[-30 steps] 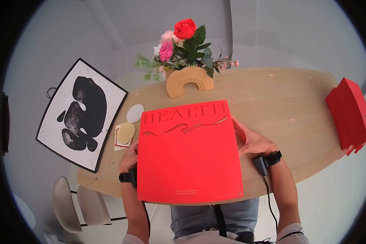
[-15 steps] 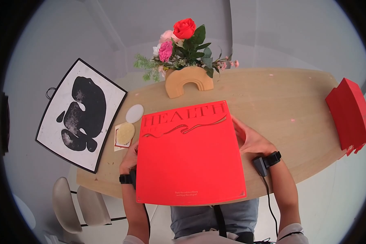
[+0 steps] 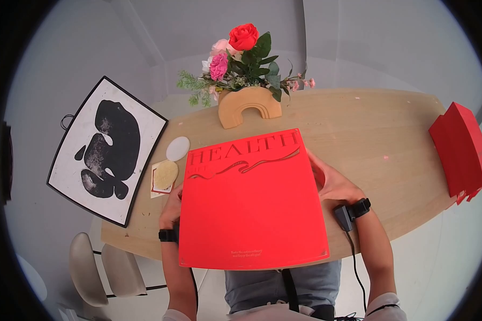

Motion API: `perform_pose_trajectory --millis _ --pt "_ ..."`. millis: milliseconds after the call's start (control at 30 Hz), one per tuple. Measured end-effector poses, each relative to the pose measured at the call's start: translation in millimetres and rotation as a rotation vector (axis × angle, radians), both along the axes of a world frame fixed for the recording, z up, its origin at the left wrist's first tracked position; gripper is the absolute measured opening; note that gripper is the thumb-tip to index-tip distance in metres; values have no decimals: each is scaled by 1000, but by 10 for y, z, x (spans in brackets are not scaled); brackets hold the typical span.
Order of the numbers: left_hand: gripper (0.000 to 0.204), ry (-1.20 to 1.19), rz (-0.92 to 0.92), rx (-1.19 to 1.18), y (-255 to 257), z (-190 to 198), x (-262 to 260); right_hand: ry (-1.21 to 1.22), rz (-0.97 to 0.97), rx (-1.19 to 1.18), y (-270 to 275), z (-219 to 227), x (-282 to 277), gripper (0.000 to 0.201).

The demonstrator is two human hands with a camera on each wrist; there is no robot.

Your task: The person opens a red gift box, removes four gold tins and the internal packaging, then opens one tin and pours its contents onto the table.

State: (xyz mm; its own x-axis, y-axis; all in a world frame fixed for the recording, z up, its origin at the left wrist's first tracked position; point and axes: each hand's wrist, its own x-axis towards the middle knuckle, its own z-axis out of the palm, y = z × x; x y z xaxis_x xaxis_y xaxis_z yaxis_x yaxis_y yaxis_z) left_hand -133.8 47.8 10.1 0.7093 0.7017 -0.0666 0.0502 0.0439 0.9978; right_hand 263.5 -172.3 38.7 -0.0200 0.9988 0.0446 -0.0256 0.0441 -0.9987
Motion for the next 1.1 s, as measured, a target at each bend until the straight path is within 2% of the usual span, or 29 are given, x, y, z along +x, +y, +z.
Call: perform_pose_trajectory --millis 33,100,300,467,533,600,767,800,867,933,1000,1067,1100 --pt "80 0 0 0 -50 38 27 0 0 0 0 -3 -4 138" --pt "51 -63 84 133 -174 148 76 76 15 -14 -4 -13 -17 135" --pt "46 -155 89 46 -127 384 368 172 -2 29 -31 18 -91 127" --pt "40 -245 105 -42 171 800 678 241 -28 20 -10 16 -141 122" --pt "38 -284 109 -63 229 949 656 267 -34 26 57 -118 -66 120" --pt "36 -320 120 -90 395 1165 705 419 -43 -104 104 -354 113 118" --pt "32 -405 151 -148 867 1802 511 246 -6 -19 518 482 195 118" --pt "31 -421 151 -161 -111 1182 -403 204 -5 2 662 707 257 119" --pt "29 -456 149 -187 -68 1350 -488 114 -5 45 -185 444 -60 119" --pt "28 -497 147 -209 -40 1516 -489 20 -4 93 22 860 -84 120" --pt "27 -538 154 -234 13 1692 -490 -28 5 117 22 1081 -255 120" --pt "26 -562 164 -244 -191 1867 -519 -172 37 371 67 1264 -419 128" --pt "23 -435 235 -297 -442 2091 -486 -175 46 372 72 1329 -468 128"
